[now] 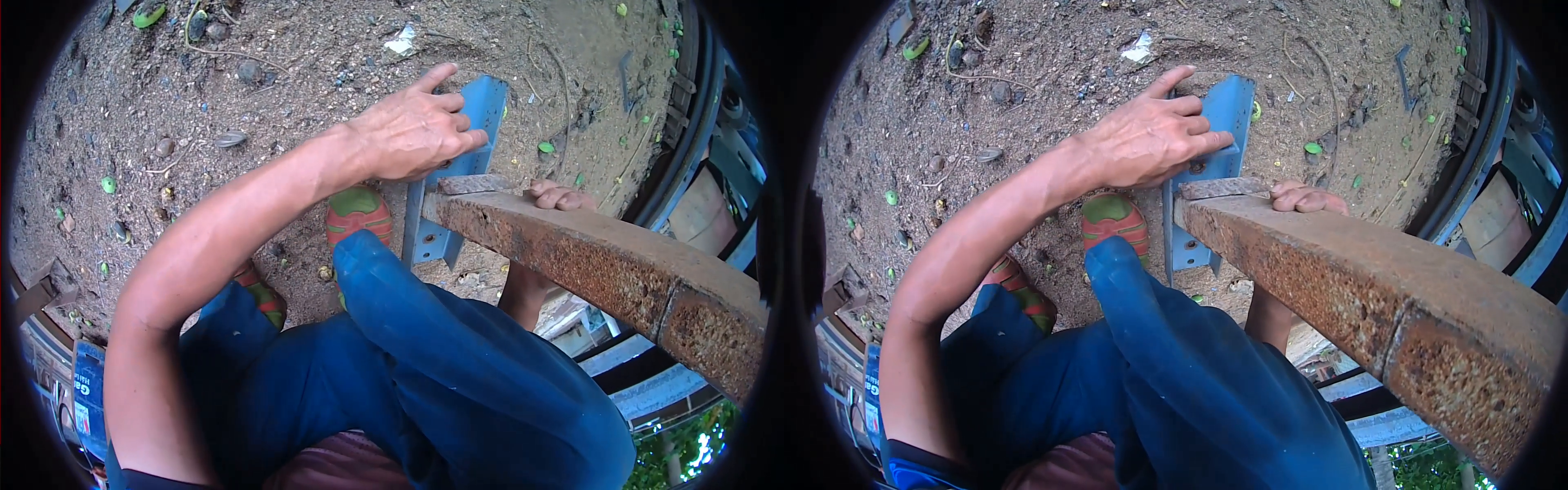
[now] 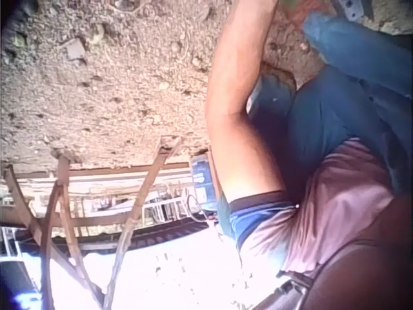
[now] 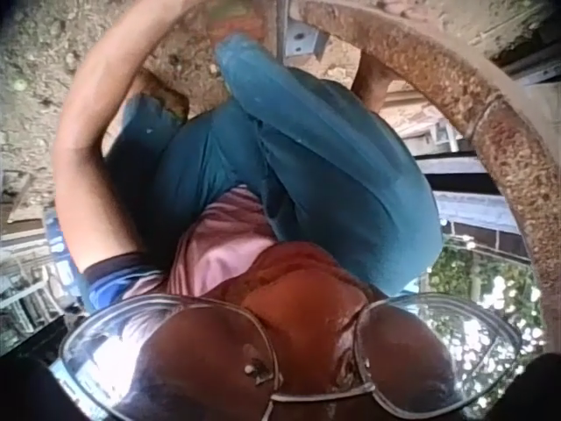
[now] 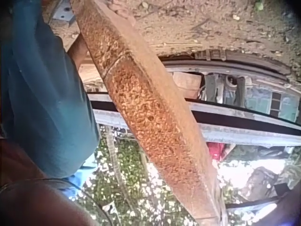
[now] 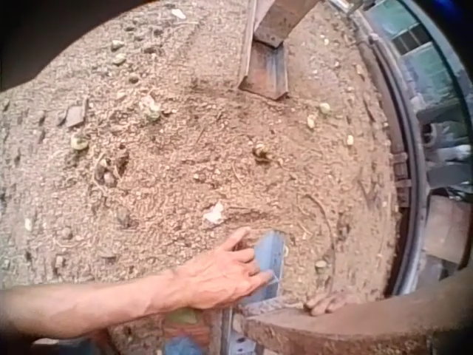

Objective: Marking positions on a metal beam using a guide bracket and a marker.

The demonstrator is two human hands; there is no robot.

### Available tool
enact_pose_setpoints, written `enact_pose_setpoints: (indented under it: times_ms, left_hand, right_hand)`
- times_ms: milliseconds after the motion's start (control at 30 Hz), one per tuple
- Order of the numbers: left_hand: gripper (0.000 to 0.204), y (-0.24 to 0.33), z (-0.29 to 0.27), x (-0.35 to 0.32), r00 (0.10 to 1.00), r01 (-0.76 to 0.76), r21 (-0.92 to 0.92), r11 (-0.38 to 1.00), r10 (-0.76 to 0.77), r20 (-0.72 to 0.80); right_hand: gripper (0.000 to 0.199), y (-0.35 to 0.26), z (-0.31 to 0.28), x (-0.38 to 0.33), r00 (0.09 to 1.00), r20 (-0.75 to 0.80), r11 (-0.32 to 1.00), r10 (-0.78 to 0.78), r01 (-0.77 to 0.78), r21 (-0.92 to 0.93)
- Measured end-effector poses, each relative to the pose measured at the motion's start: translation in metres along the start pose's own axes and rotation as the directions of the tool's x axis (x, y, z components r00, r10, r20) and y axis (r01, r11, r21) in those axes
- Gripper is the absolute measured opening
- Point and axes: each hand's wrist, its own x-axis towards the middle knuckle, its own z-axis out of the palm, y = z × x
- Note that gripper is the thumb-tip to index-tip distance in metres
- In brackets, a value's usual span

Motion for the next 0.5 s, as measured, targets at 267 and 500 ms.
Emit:
enact_pose_setpoints:
  times_ms: [267, 500]
  left_hand:
    - [0.033, 0.002, -0.003, 0.018, 0.95, -0.137, -0.139, 0.981, 0.17, 0.263]
    - [0.018, -0.01, 0.004, 0.033, 0.901, -0.201, -0.084, 0.976, 0.217, 0.377]
  right_hand:
    - [0.045, 0.013, -0.027, -0.004, 0.997, 0.056, 0.986, -0.051, 0.042, 0.164]
    - [0.043, 0.001, -0.044, -0.002, 0.978, 0.202, 0.99, 0.045, -0.071, 0.122]
